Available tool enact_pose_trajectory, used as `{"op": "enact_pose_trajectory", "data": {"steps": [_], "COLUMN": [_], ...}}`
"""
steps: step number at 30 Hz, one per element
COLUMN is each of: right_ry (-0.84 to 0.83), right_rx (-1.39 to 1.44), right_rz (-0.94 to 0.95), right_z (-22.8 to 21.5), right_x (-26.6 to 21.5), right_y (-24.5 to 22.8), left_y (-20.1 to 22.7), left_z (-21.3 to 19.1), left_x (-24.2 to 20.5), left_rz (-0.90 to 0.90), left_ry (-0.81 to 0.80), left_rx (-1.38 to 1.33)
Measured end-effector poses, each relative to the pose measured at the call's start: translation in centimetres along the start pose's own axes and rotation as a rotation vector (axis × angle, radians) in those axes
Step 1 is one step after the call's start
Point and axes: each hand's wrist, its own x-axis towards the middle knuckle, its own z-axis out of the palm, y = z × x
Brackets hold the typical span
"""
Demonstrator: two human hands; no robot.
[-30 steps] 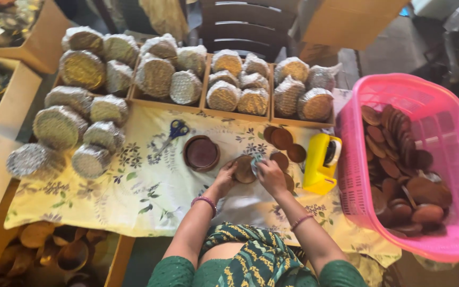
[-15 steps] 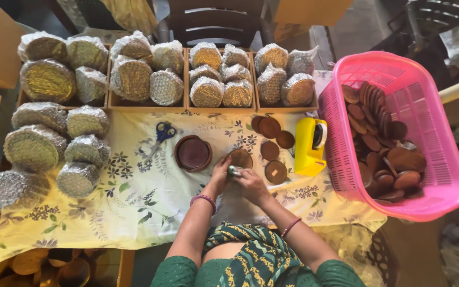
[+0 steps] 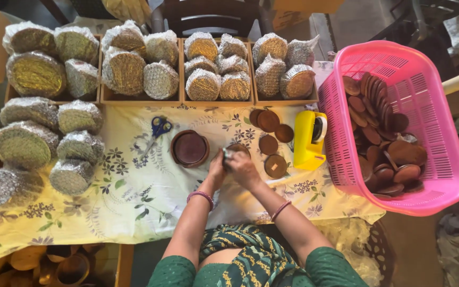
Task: The person wipes brown circular discs with a cloth and stacks them. Then, the person wraps an individual disc in a piece of plastic wrap.
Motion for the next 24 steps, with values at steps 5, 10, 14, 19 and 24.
{"op": "enact_pose_trajectory", "data": {"steps": [5,10,14,19,24], "right_ry": [-0.013,-0.053,0.046,0.194,0.068], "right_rx": [0.036,0.159,0.386,0.314,0.184], "right_rz": [-0.225,-0.348,-0.063,0.161,-0.094], "right_z": [-2.4,-3.2,-3.3,-1.9,-0.6], "right_x": [-3.6,-5.4,-3.0,2.0,2.7], "right_y": [-0.3,3.4,4.5,3.7,1.6], "left_y": [1.1,1.5,0.2,1.2,1.6], "left_z": [2.0,3.5,2.0,3.1,3.0], "left_x": [-2.4,-3.5,-2.7,-2.9,-3.1], "left_rz": [0.092,0.126,0.073,0.124,0.038], "left_ry": [0.019,0.006,0.110,0.066,0.078], "left_rx": [0.147,0.079,0.198,0.248,-0.019]}}
